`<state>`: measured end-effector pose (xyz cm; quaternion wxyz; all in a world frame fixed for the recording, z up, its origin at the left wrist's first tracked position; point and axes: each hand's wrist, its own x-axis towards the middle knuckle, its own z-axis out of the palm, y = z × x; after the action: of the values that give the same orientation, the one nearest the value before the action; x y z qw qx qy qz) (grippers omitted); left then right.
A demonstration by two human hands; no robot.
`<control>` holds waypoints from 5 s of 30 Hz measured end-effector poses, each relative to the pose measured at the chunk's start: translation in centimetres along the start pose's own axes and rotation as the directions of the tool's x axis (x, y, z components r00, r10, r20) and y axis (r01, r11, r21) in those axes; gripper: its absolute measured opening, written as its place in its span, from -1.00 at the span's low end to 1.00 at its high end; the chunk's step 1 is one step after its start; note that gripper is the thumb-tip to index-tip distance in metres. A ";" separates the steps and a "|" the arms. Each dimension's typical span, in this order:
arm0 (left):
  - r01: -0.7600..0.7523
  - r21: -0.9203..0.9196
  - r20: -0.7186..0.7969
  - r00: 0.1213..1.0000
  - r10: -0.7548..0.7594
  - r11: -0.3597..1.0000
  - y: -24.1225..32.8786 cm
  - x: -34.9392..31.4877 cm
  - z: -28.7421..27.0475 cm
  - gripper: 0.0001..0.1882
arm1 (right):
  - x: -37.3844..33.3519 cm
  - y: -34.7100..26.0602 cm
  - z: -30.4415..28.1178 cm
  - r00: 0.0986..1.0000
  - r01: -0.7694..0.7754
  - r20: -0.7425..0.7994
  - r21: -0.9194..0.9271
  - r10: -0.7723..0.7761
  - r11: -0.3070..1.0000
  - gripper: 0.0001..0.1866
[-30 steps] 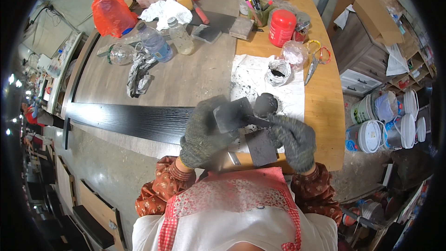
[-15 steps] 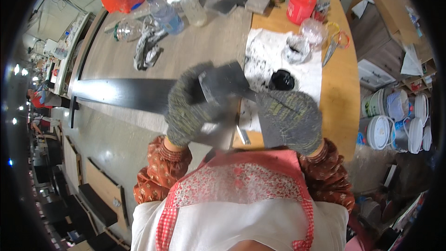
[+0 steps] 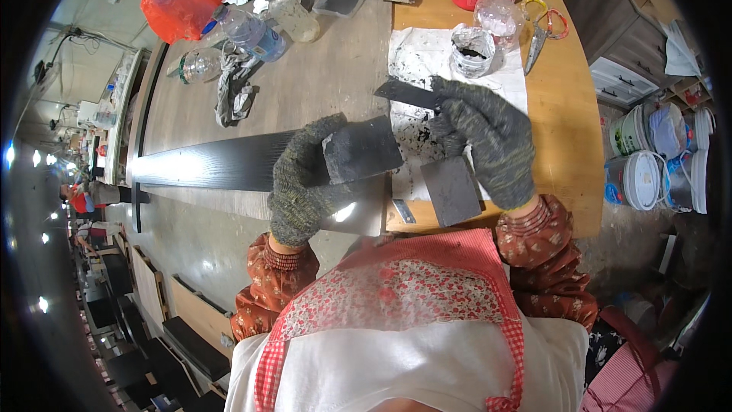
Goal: The person applies a dark stain to a long, curved wooden piece using a foam brush, then wipes the surface with a cloth. They repeatedly dip the brush into a container of stain and spread it along the wood grain, occasionally flipping the piece to work on different sides.
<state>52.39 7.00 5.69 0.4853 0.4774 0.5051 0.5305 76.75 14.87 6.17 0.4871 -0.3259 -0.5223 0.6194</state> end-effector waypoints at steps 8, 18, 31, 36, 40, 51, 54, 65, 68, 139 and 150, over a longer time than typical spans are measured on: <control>-0.011 0.063 -0.028 1.000 0.013 0.998 0.6 0.6 -0.2 -0.10 | -1.6 0.1 -0.8 0.762 0.640 0.559 -0.725 -0.326 0.253 -0.60; -0.159 -0.091 -0.078 0.985 0.152 0.983 0.2 0.4 0.3 -0.13 | -2.3 2.0 -1.3 0.733 0.662 0.507 -0.686 -0.453 0.303 -0.68; -0.105 0.145 -0.089 0.989 0.119 0.984 -0.9 -0.7 -0.6 -0.16 | 0.2 2.0 -1.9 0.995 -0.083 0.065 0.013 0.082 0.996 -0.68; -0.130 0.232 -0.075 0.986 0.151 0.964 -1.0 0.2 0.0 -0.08 | 0.4 1.4 0.2 0.980 -0.091 0.166 -0.114 0.109 0.989 -0.70; -0.178 0.137 -0.053 0.981 0.186 0.975 -1.9 0.5 0.0 -0.24 | 1.5 2.5 -1.1 0.995 0.101 0.020 -0.247 -0.099 0.964 -0.71; -0.037 0.023 -0.154 0.987 0.040 0.999 -1.2 0.7 0.9 -0.15 | -2.0 1.5 -1.3 0.550 0.744 0.725 -0.651 -0.415 -0.151 -0.60; -0.058 0.094 -0.155 0.985 0.072 0.994 -1.5 1.0 0.4 -0.12 | -3.2 2.2 -1.7 0.580 0.683 0.601 -0.726 -0.550 -0.073 -0.63; -0.136 -0.077 -0.017 0.991 0.135 0.988 -2.0 0.8 0.2 -0.10 | -0.9 1.1 -3.4 0.947 -0.246 0.166 -0.175 0.275 0.953 -0.70; -0.097 -0.058 -0.052 0.994 0.094 0.994 -0.5 0.8 1.3 -0.10 | -0.5 2.2 -3.0 0.953 -0.213 0.177 -0.174 0.244 0.961 -0.64; -0.190 0.892 0.018 0.921 0.388 0.410 -4.1 -0.6 -46.5 -0.47 | 14.5 20.0 39.7 0.796 0.524 0.472 -0.224 -0.379 0.822 -0.50; 0.165 0.970 -0.229 0.869 0.439 0.179 -2.6 -0.9 -62.2 -0.46 | 13.6 18.6 39.5 0.780 0.625 0.561 -0.685 -0.278 0.374 -0.50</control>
<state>-9.46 1.62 0.94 -0.1186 0.5770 0.7757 0.2264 31.50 15.08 -0.80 0.3155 -0.2432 -0.9012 0.1707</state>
